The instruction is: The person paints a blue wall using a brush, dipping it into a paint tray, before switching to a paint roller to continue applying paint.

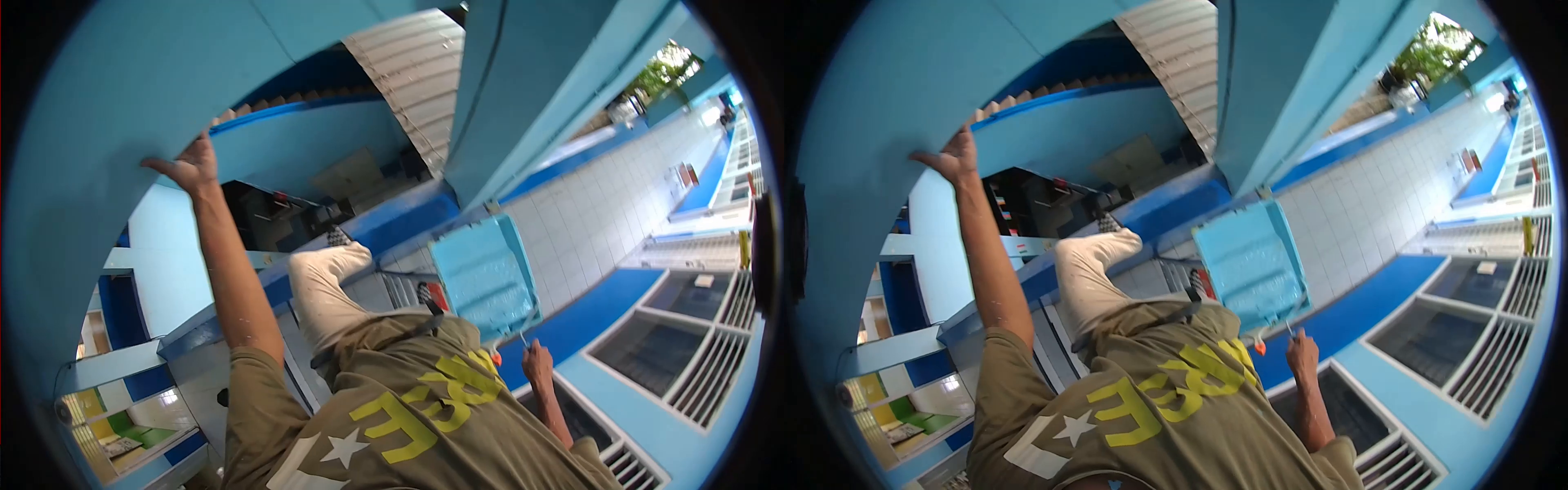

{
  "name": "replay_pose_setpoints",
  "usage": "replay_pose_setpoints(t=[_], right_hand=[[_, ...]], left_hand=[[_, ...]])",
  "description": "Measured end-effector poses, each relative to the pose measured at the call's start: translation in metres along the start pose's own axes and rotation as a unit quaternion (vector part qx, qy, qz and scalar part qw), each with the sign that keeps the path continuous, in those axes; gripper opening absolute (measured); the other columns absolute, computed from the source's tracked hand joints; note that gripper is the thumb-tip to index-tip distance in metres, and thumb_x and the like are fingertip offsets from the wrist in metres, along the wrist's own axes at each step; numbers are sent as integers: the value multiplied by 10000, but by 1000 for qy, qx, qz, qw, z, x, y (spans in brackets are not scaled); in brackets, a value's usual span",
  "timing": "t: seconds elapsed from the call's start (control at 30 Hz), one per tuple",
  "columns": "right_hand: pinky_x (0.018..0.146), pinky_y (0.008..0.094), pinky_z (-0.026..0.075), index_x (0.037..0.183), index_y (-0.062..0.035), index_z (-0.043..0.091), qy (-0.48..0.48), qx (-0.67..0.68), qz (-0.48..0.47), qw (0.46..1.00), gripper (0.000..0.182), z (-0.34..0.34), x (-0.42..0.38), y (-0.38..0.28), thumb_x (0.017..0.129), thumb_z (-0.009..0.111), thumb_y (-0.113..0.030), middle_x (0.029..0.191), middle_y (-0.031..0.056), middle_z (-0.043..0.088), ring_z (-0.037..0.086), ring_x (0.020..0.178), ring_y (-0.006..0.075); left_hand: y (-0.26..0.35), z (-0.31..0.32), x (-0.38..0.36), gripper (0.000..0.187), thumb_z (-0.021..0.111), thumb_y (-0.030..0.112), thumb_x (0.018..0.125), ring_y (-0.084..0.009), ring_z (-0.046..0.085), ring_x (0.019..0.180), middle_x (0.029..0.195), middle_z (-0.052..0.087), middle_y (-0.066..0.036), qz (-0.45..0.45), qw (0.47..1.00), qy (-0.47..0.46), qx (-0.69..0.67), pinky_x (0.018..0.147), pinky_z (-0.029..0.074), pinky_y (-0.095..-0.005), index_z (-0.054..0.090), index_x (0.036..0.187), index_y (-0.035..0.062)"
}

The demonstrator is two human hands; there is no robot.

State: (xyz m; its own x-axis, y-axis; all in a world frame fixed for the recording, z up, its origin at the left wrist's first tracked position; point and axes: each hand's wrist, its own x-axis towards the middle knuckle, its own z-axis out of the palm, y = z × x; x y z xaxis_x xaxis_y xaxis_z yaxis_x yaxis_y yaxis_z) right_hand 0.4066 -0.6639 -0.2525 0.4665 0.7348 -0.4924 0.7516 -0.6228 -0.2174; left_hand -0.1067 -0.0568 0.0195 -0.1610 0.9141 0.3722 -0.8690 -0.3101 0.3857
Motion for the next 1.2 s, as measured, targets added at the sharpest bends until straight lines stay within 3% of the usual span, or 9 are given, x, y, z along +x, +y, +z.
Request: replay_pose_setpoints(t=[0.1, 0.27, 0.5, 0.6, 0.7, 0.97, 1.07, 1.13, 1.2], right_hand=[[711, 550, 522, 945, -8, 545, -10, 0, 27, 1000, 222, 2, -1, -7, 884, 668, -182, 829, 260, 672, 658, 820, 467], [758, 546, 519, 958, 9, 593, 15, 12, 14, 1000, 238, -8, 36, -44, 888, 670, -204, 858, 274, 678, 662, 862, 469], [766, 561, 515, 980, 12, 583, 43, 14, 19, 999, 276, -10, 42, -51, 873, 692, -219, 883, 287, 670, 656, 873, 487], [760, 557, 517, 957, 11, 586, 17, 17, 52, 998, 265, -17, 19, -36, 871, 689, -218, 872, 283, 663, 657, 857, 484], [745, 541, 526, 938, 13, 586, 10, -13, 39, 999, 255, -13, -4, -18, 878, 677, -218, 849, 275, 659, 662, 830, 467], [755, 533, 531, 916, 21, 651, 22, 27, 29, 999, 255, -1, 40, -53, 886, 667, -232, 880, 284, 675, 670, 858, 462], [756, 532, 530, 922, 23, 660, 37, 27, 32, 998, 269, -10, 48, -67, 884, 673, -244, 878, 288, 678, 670, 860, 462], [762, 530, 532, 918, 24, 669, 25, 46, 29, 998, 265, -16, 50, -68, 884, 671, -238, 884, 285, 681, 670, 873, 461], [765, 528, 534, 915, 25, 672, 21, 36, 26, 999, 262, -25, 35, -63, 881, 673, -235, 885, 283, 682, 672, 876, 460]], left_hand=[[9, -22, 13, 806, 624, 693, 804, -280, 559, 1268, 1345, 600, -120, -50, 990, -89, -102, 1039, 496, -508, 528, 1395, 153], [5, -8, 5, 782, 736, 616, 753, -251, 638, 1166, 1246, 662, -100, -16, 997, 6, -71, 1025, 527, -490, 559, 1344, 134], [3, -3, 3, 791, 744, 617, 745, -260, 651, 1139, 1236, 663, -105, -3, 999, 28, -45, 1017, 539, -487, 559, 1340, 130], [2, -9, 6, 830, 674, 669, 783, -284, 626, 1190, 1309, 623, -128, 1, 999, 12, -35, 1030, 525, -497, 499, 1406, 149], [4, -21, 11, 943, 521, 759, 829, -332, 488, 1355, 1490, 466, -160, -2, 999, -30, -19, 1114, 419, -553, 307, 1532, 169], [7, -26, 17, 954, 595, 729, 804, -334, 471, 1368, 1466, 488, -156, 15, 1000, 10, 24, 1127, 395, -569, 325, 1520, 158], [9, -29, 17, 949, 600, 728, 801, -334, 477, 1365, 1439, 513, -155, -61, 990, -82, -101, 1120, 404, -568, 343, 1512, 153], [4, -9, 9, 937, 604, 724, 801, -334, 493, 1350, 1409, 539, -155, 8, 998, 47, 30, 1108, 424, -558, 368, 1499, 146], [7, -13, 11, 933, 603, 724, 803, -329, 506, 1337, 1399, 546, -154, -2, 1000, 13, 10, 1103, 432, -556, 374, 1495, 142]])
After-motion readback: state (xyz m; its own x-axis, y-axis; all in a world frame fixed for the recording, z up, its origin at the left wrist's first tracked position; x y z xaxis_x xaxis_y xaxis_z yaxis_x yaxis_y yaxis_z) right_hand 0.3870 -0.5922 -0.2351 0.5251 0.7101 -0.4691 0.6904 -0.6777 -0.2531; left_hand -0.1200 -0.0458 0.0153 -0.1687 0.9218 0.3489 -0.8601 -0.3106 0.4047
